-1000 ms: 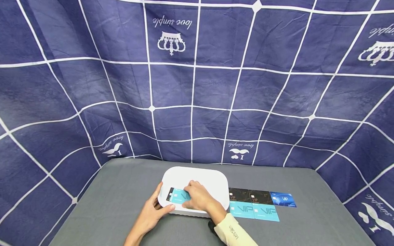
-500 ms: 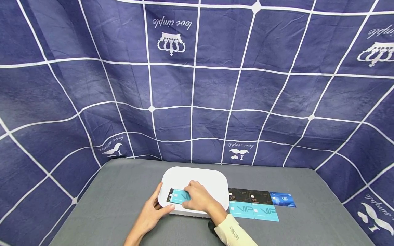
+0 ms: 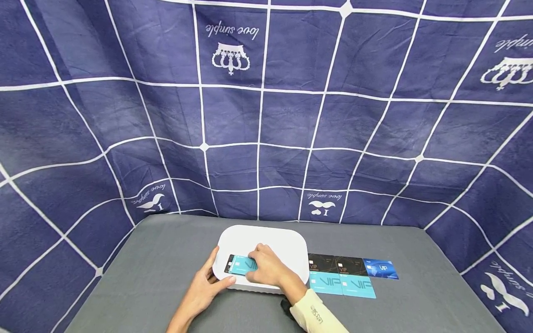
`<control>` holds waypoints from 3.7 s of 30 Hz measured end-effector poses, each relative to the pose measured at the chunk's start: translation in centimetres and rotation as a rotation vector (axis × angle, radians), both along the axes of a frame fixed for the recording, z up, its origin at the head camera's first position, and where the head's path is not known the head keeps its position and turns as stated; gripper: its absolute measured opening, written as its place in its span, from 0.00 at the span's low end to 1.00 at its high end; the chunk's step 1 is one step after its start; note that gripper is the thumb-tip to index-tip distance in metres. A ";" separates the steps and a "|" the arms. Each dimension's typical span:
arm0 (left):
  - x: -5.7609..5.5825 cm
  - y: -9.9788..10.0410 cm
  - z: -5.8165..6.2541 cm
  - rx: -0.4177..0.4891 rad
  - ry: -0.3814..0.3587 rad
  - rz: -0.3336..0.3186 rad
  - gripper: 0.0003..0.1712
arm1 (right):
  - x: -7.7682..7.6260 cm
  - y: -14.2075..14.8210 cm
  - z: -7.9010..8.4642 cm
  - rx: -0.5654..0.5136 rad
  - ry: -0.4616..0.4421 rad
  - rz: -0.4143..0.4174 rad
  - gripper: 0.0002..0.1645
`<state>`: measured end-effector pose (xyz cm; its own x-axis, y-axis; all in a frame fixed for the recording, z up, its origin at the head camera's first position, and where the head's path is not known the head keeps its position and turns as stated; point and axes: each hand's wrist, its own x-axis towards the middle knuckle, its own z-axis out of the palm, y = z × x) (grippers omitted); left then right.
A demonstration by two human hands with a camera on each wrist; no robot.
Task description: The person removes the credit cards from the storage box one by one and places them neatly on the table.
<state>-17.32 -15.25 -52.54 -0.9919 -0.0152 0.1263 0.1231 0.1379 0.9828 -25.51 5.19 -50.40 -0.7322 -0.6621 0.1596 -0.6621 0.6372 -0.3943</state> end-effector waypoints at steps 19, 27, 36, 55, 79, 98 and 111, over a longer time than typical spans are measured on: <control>0.0 0.0 0.2 -0.017 -0.003 0.007 0.57 | -0.1 0.0 0.2 -0.041 0.046 -0.004 0.28; 0.0 0.1 0.1 -0.007 0.001 0.008 0.56 | 0.0 0.4 0.3 -0.060 0.036 0.001 0.28; 0.1 0.1 -0.3 0.006 0.013 0.013 0.57 | 0.3 0.8 0.4 -0.120 0.030 -0.007 0.28; 0.2 0.3 -0.1 0.028 0.020 0.008 0.57 | 2.5 8.0 4.1 -0.355 -0.068 0.089 0.27; 0.0 0.3 -0.2 0.027 0.014 -0.009 0.58 | 6.8 23.5 2.0 -0.201 0.159 -0.022 0.31; 0.1 0.3 -0.1 -0.002 0.000 0.018 0.58 | 7.2 35.6 -2.3 -0.017 0.341 -0.212 0.33; 0.0 0.4 -0.2 0.005 0.004 0.016 0.58 | 6.3 34.4 -1.2 0.100 0.148 -0.345 0.36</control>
<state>-17.30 -14.88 -52.75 -0.9910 -0.0316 0.1302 0.1248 0.1351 0.9829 -19.18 39.62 -51.56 -0.8886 -0.3984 0.2274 -0.4472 0.8630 -0.2351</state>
